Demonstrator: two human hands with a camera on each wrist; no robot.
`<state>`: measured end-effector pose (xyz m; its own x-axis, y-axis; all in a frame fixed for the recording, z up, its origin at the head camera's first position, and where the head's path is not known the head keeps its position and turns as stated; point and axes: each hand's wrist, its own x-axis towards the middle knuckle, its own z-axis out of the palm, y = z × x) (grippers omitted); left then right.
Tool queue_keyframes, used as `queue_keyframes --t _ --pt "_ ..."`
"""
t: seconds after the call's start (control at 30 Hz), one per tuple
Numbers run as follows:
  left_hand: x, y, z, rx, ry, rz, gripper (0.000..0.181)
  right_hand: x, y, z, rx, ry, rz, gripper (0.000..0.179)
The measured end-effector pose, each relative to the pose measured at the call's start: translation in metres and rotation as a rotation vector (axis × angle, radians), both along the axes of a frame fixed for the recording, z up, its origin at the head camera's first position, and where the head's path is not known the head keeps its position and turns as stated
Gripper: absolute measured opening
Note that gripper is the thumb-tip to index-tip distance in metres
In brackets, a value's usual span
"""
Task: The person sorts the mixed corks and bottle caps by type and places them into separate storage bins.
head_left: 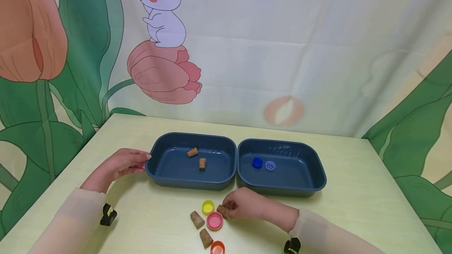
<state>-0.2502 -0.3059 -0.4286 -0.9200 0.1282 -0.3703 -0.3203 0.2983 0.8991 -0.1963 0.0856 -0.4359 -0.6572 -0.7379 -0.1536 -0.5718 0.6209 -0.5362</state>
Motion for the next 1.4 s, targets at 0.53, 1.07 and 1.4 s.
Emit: queue_keyframes --t 0.53,1.07,1.4 --pt "0.0 0.001 0.001 0.001 0.003 0.001 0.05 0.002 0.006 0.008 -0.013 -0.045 -0.019 0.018" --pt "0.0 0.002 0.003 -0.001 0.01 -0.005 0.048 -0.001 0.019 0.038 -0.024 0.03 0.011 0.02" --pt "0.0 0.001 0.001 -0.007 0.006 -0.002 0.049 -0.011 0.026 0.072 -0.028 0.048 -0.051 0.023"
